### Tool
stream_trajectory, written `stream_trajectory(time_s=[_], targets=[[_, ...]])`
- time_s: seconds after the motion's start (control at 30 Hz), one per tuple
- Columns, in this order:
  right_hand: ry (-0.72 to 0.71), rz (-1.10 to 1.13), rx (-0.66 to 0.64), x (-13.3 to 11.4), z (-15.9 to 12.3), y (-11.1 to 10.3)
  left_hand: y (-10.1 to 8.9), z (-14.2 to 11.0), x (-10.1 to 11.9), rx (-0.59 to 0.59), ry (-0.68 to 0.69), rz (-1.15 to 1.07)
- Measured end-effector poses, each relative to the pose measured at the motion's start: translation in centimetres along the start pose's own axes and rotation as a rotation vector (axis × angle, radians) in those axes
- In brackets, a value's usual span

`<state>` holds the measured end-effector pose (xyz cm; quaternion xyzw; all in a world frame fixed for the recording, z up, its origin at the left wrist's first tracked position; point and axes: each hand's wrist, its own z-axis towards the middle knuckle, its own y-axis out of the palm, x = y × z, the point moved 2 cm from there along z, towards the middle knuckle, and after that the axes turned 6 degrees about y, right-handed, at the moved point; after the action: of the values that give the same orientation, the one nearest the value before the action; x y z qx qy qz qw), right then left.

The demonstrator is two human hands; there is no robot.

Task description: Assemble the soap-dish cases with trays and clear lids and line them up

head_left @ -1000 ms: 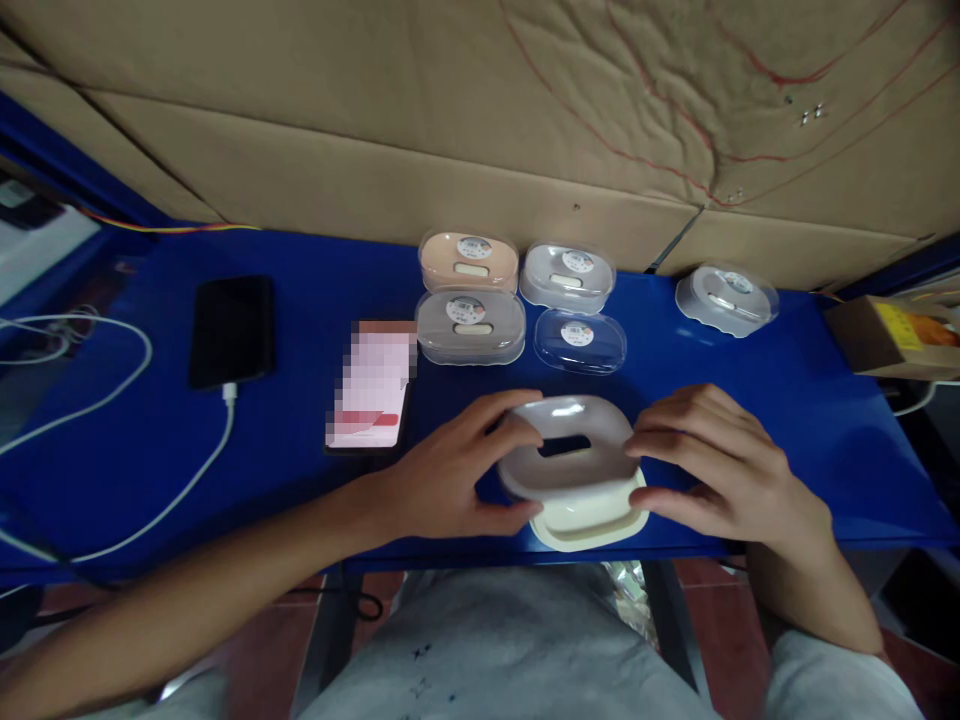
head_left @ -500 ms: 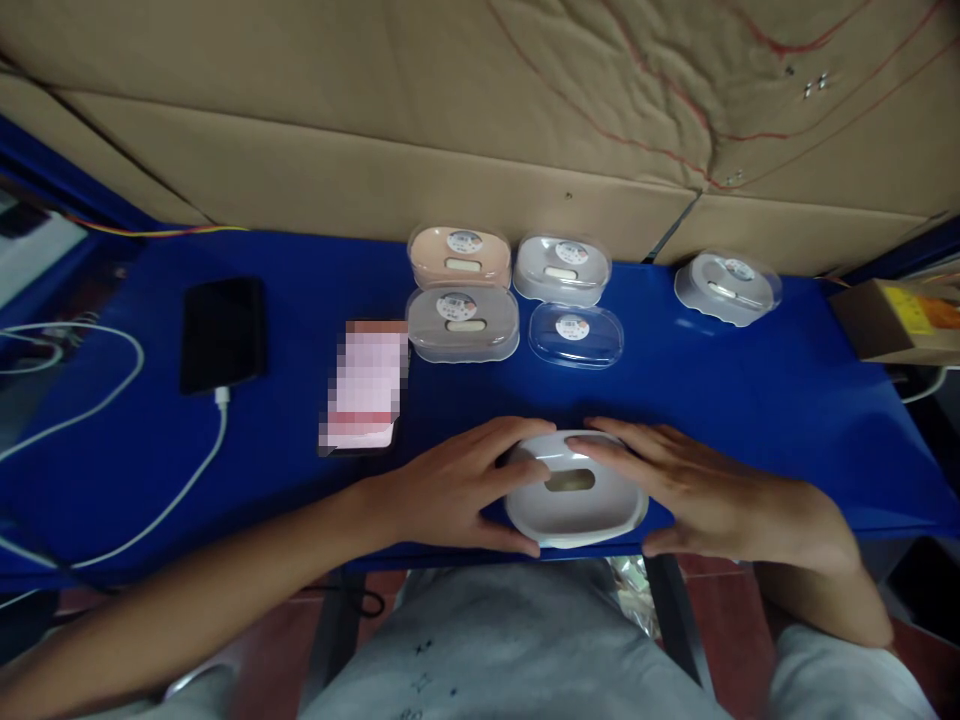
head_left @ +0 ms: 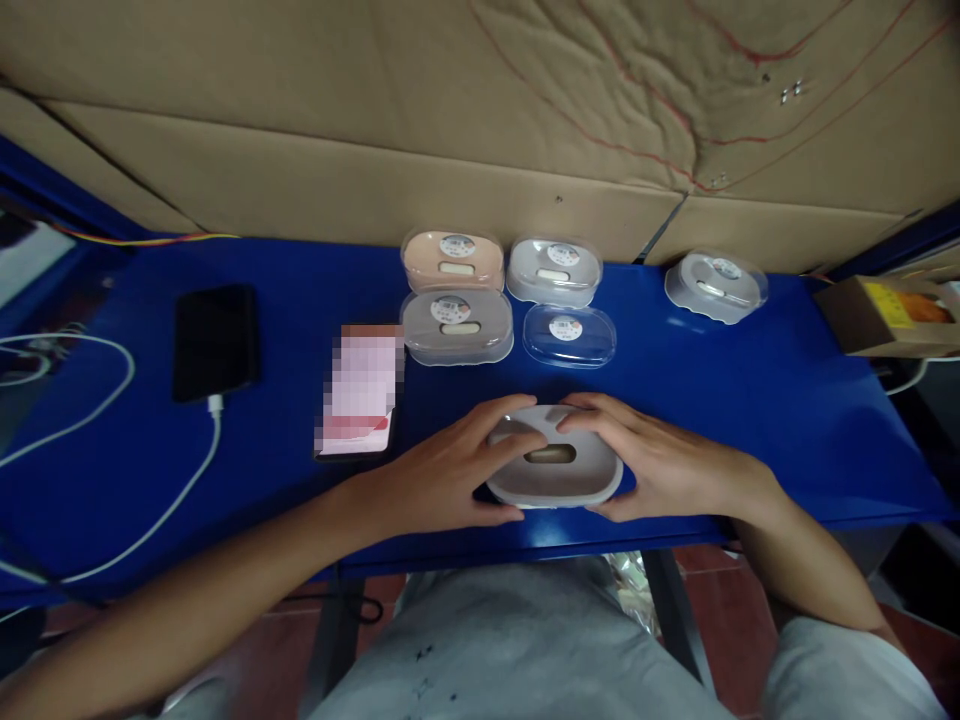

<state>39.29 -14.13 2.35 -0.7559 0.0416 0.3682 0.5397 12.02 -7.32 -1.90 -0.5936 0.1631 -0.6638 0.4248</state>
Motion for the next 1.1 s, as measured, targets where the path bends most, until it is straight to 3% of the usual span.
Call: stream_trajectory(time_s=[0.17,0.4,0.7,0.93,1.1], targets=[[-0.085,0.093,0.043,0.6,1.0,-0.5,-0.9,0.0,0.2,0.092,0.009,0.03],[-0.195,0.169,0.238,1.9,1.9,0.2,-2.4,0.2,-0.1,0.303,-0.009,-0.099],[-0.201,0.232,0.387,2.1,2.4,1.3,-1.5,0.1,-1.3,0.312,-0.063,-0.172],[-0.037,0.209,0.428,3.0,2.5,1.9,-1.3,-0.1,-1.0,0.376,-0.266,-0.232],[0.07,0.162,0.492,2.8,2.4,2.3,-1.3,0.6,-1.3,0.355,-0.463,-0.587]])
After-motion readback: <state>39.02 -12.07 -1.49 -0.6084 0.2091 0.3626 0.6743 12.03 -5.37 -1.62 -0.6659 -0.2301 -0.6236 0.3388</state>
